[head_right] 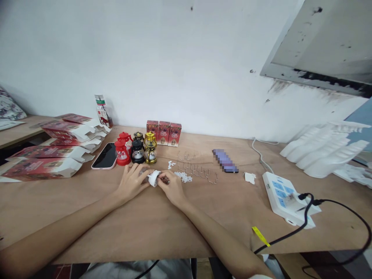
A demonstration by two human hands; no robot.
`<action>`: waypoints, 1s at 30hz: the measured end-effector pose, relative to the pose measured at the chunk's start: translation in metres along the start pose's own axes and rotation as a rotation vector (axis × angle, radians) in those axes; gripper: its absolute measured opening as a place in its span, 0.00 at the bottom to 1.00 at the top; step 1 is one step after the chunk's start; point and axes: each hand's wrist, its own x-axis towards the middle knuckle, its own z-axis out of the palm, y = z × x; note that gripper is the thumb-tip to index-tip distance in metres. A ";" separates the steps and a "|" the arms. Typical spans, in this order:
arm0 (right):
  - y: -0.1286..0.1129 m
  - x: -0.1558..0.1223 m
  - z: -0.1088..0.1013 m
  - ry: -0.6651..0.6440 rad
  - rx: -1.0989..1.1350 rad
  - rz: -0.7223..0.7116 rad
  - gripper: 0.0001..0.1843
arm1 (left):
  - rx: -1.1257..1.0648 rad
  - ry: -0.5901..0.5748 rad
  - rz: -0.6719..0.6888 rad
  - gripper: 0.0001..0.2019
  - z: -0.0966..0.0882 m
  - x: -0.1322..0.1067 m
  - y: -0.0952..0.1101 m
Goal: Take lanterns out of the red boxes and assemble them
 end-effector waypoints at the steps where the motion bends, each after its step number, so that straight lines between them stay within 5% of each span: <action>1: 0.000 0.000 -0.001 -0.002 -0.050 -0.020 0.04 | 0.008 -0.002 0.010 0.09 0.000 0.000 0.000; 7: 0.001 0.001 -0.003 0.031 -0.302 -0.125 0.05 | 0.089 -0.021 0.056 0.10 -0.002 0.003 0.003; 17: 0.003 0.002 -0.007 0.045 -0.367 -0.086 0.07 | 0.126 -0.108 0.152 0.19 -0.009 0.005 0.005; 30: 0.005 0.002 -0.006 0.036 -0.390 -0.053 0.10 | -0.085 -0.104 0.001 0.12 -0.004 0.003 -0.004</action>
